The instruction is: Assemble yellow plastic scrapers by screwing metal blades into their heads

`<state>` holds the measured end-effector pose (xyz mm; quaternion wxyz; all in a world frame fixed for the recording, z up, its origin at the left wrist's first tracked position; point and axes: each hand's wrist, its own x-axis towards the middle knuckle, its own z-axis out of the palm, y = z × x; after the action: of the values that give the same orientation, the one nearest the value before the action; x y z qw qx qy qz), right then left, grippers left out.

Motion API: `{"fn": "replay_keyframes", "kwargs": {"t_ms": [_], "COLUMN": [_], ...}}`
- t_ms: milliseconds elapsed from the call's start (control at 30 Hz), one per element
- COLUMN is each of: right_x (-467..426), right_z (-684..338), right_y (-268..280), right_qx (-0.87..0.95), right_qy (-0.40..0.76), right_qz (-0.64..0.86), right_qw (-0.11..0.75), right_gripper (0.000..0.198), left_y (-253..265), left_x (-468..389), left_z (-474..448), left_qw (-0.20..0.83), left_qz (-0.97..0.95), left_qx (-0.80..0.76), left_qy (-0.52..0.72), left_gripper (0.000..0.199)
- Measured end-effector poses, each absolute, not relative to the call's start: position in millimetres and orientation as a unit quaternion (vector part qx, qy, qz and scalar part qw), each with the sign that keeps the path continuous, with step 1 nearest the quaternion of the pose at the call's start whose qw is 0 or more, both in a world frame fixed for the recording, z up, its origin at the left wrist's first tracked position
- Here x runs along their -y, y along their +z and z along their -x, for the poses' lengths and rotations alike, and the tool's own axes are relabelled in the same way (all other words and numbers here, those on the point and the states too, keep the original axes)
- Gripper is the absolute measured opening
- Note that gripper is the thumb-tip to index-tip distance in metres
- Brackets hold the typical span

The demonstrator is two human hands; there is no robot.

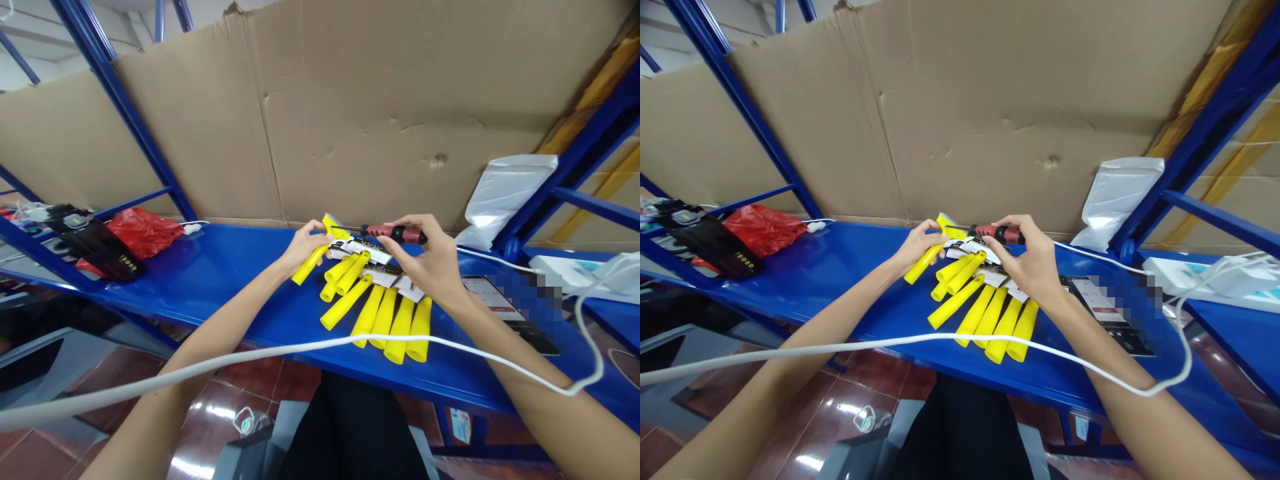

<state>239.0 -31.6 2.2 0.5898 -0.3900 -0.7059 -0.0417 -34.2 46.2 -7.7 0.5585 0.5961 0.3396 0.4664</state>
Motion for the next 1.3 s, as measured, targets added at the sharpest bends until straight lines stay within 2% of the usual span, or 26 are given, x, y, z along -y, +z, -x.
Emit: {"fn": "replay_keyframes", "kwargs": {"t_ms": [100,300,467,667,900,967,1133,1300], "right_x": [28.7,25.1,23.7,26.5,24.9,24.0,26.0,28.9], "right_z": [-240.7,-241.8,-243.4,-241.2,-238.3,-238.6,-238.6,-237.5], "right_y": [1.5,0.5,-1.2,-1.8,-4.7,-5.7,-6.7,-5.8], "right_qx": [0.695,0.702,0.716,0.699,0.697,0.718,0.745,0.724], "right_qy": [-0.037,0.043,0.022,-0.009,0.015,0.017,-0.006,-0.028], "right_qz": [0.419,0.429,0.419,0.461,0.473,0.452,0.423,0.458], "right_qw": [0.583,0.568,0.558,0.546,0.539,0.529,0.515,0.514], "right_gripper": [0.030,0.046,0.034,0.035,0.057,0.054,0.033,0.042], "left_y": [-7.5,-11.4,-13.9,-14.2,-15.6,-15.6,-14.5,-14.6], "left_x": [-45.4,-46.3,-47.7,-46.9,-47.2,-47.6,-48.4,-49.9], "left_z": [34.8,33.7,33.3,32.6,33.0,34.1,35.0,34.2], "left_qw": [0.555,0.551,0.548,0.538,0.530,0.528,0.526,0.523], "left_qz": [-0.600,-0.590,-0.584,-0.584,-0.586,-0.586,-0.579,-0.578], "left_qx": [-0.335,-0.350,-0.362,-0.357,-0.355,-0.357,-0.363,-0.364], "left_qy": [0.468,0.475,0.478,0.493,0.500,0.500,0.506,0.510], "left_gripper": [0.056,0.055,0.054,0.055,0.057,0.058,0.061,0.060]}}
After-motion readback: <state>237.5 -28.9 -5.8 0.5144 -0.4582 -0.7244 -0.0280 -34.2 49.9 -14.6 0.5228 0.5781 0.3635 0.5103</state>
